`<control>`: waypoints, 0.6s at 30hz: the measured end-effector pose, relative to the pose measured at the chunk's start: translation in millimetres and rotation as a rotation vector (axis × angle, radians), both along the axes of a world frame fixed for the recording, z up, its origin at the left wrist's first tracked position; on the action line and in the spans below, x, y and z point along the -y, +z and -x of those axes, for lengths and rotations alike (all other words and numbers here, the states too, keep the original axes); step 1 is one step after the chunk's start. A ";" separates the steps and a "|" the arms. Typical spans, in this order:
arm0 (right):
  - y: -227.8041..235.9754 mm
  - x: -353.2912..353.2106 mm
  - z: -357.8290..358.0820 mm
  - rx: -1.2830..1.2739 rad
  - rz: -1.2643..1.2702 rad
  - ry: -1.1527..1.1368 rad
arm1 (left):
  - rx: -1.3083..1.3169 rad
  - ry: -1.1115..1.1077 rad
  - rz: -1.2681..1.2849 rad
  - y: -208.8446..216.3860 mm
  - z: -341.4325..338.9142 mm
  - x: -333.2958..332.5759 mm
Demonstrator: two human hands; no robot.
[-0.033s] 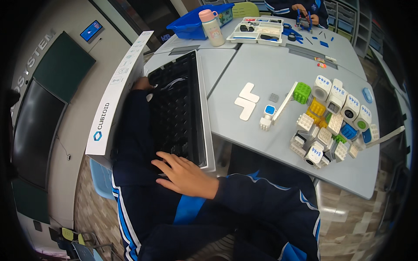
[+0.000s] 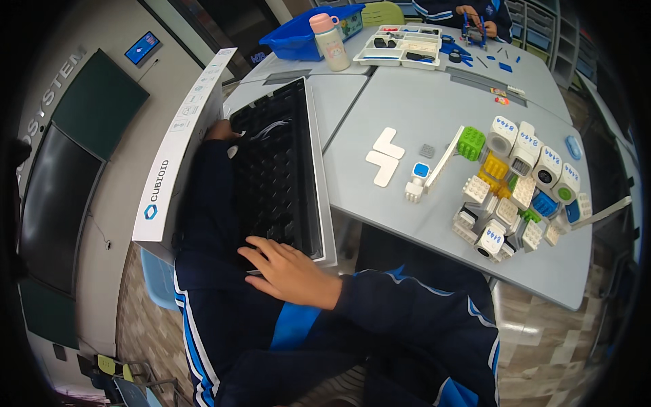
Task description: The person assembles a multi-colored block structure on a table, repeatedly picking up individual blocks and attaching them to the growing assembly. They adjust and reposition pieces, occasionally removing and replacing blocks to fit them correctly. The person also opens a box and retrieves additional blocks from inside.
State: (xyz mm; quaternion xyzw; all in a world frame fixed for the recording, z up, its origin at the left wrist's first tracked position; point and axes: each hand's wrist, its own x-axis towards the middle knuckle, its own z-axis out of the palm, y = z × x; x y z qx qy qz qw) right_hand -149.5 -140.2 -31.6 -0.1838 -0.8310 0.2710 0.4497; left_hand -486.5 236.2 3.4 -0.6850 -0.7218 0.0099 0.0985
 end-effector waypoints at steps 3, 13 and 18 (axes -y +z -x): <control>-1.7 -1.5 -1.4 0.057 -0.014 -0.045 | -0.013 0.004 -0.017 -1.0 4.8 0.5; -2.9 -4.3 -2.7 0.067 0.006 -0.033 | -0.129 0.004 -0.087 -17.4 10.6 -8.1; -4.6 -4.8 -3.7 0.058 0.011 -0.043 | -0.161 0.010 -0.124 -11.8 5.8 -9.2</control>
